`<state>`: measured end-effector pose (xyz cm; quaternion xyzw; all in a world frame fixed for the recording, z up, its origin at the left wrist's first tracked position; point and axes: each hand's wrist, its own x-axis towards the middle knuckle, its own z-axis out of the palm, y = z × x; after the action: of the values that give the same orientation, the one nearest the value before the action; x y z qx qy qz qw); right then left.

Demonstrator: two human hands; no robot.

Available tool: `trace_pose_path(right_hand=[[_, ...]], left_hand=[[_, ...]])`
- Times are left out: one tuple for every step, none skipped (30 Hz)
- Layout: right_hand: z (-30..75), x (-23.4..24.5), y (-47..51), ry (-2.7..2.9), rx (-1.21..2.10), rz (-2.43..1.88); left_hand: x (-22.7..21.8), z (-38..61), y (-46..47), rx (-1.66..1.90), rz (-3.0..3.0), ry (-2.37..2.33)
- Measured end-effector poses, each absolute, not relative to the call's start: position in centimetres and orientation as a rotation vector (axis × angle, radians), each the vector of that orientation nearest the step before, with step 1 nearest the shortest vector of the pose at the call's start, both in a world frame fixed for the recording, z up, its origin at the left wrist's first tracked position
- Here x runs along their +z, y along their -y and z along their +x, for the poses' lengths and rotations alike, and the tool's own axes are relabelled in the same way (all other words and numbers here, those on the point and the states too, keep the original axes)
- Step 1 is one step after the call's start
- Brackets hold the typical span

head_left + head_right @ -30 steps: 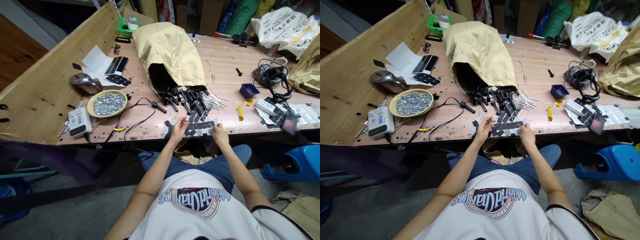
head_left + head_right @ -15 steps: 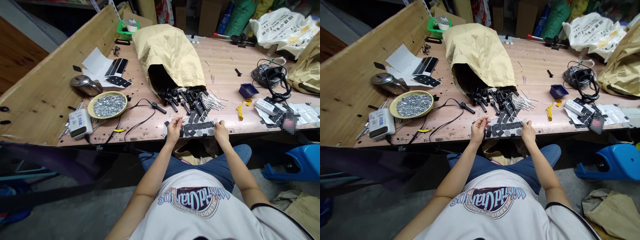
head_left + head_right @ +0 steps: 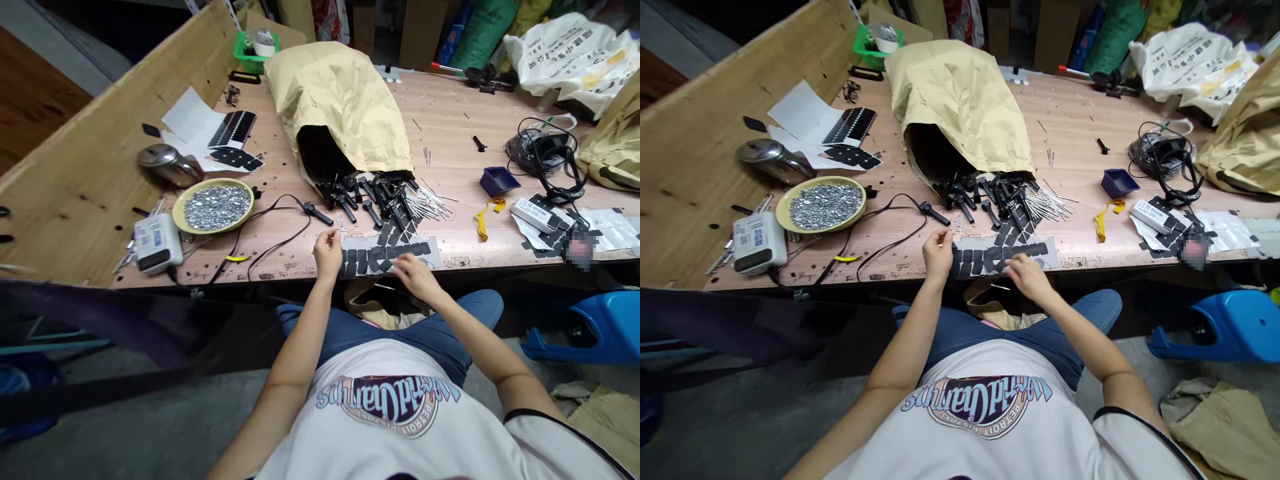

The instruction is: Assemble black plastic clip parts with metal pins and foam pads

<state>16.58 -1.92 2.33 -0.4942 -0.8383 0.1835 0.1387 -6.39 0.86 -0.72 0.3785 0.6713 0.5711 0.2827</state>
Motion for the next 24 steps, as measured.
trace_pose_path(right_hand=[[16.9,2.7,0.5,2.485,0.372,-1.44],[17.3,3.1,-1.1,2.544,0.216,-1.44],[17.7,3.4,-2.8,2.629,0.083,-1.396],[18.0,3.6,-4.6,2.737,-0.017,-1.298],[18.3,3.8,-6.3,2.852,-0.093,-1.166],[18.6,3.9,-7.8,2.96,-0.15,-1.017],[18.9,3.9,-9.0,3.052,-0.187,-0.869],[19.1,3.9,-10.1,3.122,-0.206,-0.739],[19.3,3.8,-10.9,3.171,-0.21,-0.635],[19.5,3.7,-11.4,3.199,-0.199,-0.564],[19.7,3.6,-11.8,3.21,-0.175,-0.524],[19.8,3.6,-12.0,3.205,-0.141,-0.509],[19.8,3.7,-12.0,3.189,-0.1,-0.517],[19.8,3.8,-11.9,3.159,-0.053,-0.547],[19.8,3.9,-11.7,3.119,-0.001,-0.588],[19.6,4.2,-11.4,3.07,0.06,-0.635],[19.4,4.4,-11.0,3.017,0.127,-0.68],[19.1,4.6,-10.6,2.963,0.194,-0.722],[18.8,4.8,-10.2,2.916,0.25,-0.758],[18.4,5.0,-9.8,2.883,0.289,-0.788],[18.0,5.1,-9.4,2.863,0.306,-0.817],[17.6,5.2,-9.1,2.854,0.302,-0.844],[17.3,5.2,-8.7,2.853,0.285,-0.866],[17.0,5.3,-8.4,2.854,0.263,-0.883]], left_hand=[[-0.7,-7.1,-1.5,1.481,1.034,-1.922],[-0.6,-7.7,-2.2,1.426,1.05,-2.035],[-0.4,-8.1,-3.0,1.369,1.062,-2.135],[-0.2,-8.3,-3.7,1.313,1.072,-2.214],[0.1,-8.3,-4.4,1.261,1.086,-2.271],[0.3,-8.3,-5.1,1.211,1.109,-2.308],[0.5,-8.1,-5.8,1.159,1.146,-2.326],[0.7,-8.0,-6.3,1.111,1.188,-2.335],[0.7,-8.1,-6.7,1.07,1.227,-2.339],[0.7,-8.3,-7.0,1.043,1.254,-2.342],[0.6,-8.8,-7.2,1.037,1.259,-2.349],[0.5,-9.4,-7.2,1.057,1.242,-2.36],[0.3,-10.3,-7.1,1.101,1.208,-2.373],[0.1,-11.2,-6.9,1.162,1.168,-2.386],[0.0,-12.0,-6.6,1.231,1.131,-2.397],[-0.1,-12.8,-6.4,1.303,1.104,-2.402],[-0.2,-13.4,-6.1,1.372,1.091,-2.393],[-0.3,-13.7,-6.0,1.428,1.1,-2.366],[-0.3,-13.8,-5.9,1.463,1.132,-2.322],[-0.3,-13.7,-6.0,1.472,1.179,-2.265],[-0.4,-13.4,-6.2,1.46,1.233,-2.206],[-0.4,-13.0,-6.4,1.434,1.281,-2.157],[-0.4,-12.5,-6.7,1.402,1.31,-2.127],[-0.5,-12.2,-7.0,1.373,1.316,-2.114]])
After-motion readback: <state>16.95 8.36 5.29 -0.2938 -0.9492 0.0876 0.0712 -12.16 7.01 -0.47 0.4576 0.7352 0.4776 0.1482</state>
